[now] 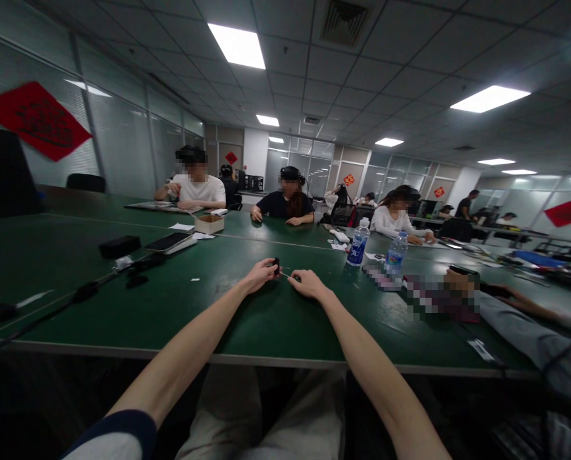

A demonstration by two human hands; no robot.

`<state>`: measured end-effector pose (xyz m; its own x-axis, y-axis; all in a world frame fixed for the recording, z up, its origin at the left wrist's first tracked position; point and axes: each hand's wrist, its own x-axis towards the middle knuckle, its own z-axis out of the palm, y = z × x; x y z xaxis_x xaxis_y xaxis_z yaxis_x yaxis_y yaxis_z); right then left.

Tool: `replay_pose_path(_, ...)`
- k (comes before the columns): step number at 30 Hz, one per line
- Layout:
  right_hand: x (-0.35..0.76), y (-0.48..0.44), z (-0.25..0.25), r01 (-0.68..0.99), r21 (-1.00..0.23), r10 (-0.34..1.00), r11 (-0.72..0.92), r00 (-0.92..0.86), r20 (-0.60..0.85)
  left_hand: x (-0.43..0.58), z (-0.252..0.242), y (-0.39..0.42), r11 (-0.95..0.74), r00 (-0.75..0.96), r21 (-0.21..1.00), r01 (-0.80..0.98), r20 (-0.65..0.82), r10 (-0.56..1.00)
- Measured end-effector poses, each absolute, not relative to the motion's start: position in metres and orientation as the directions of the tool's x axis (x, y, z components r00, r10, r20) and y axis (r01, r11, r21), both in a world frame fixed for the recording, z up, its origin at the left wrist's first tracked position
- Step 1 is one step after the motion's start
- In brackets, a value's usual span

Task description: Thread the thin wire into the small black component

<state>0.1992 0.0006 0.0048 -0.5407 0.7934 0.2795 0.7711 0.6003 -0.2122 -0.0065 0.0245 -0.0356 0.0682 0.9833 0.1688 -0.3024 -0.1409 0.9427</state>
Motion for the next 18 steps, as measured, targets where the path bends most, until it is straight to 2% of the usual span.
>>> replay_pose_path(18, 0.1994, -0.0017, 0.0053, 0.768, -0.216, 0.791, 0.603, -0.539, 0.29, -0.006, -0.0331, 0.0214, -0.142, 0.069, 0.932, -0.333, 0.174, 0.982)
